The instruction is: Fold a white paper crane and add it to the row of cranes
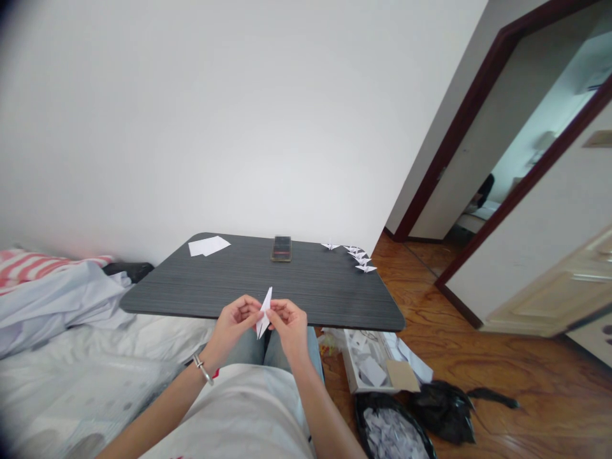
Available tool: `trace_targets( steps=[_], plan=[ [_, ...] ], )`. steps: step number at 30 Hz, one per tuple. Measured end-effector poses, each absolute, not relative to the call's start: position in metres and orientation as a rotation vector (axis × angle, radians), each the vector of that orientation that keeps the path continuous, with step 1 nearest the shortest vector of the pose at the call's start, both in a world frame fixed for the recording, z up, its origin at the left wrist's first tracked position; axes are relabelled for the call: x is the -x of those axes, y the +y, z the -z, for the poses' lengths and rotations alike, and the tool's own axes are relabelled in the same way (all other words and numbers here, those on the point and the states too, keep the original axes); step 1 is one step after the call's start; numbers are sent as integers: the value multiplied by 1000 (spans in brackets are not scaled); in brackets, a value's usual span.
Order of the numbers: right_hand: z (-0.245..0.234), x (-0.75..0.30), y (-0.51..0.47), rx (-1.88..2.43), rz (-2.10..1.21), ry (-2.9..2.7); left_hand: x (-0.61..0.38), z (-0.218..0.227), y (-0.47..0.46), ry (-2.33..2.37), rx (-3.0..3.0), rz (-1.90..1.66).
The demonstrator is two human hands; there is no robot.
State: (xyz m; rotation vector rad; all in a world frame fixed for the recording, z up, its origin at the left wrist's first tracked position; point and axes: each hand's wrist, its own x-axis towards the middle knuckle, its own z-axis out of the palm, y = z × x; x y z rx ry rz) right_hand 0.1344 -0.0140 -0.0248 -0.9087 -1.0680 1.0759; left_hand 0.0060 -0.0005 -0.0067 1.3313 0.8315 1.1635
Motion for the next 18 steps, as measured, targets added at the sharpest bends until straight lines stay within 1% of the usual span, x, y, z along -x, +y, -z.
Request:
trace_targets(
  steps=[7,18],
  plan=[
    [20,-135,-16,864,-1152,-1140,-6,4,0,824,-1315,-1202],
    [25,-135,-15,891,-1133,-1034,-7,6,-1,791,-1327,-1097]
  ],
)
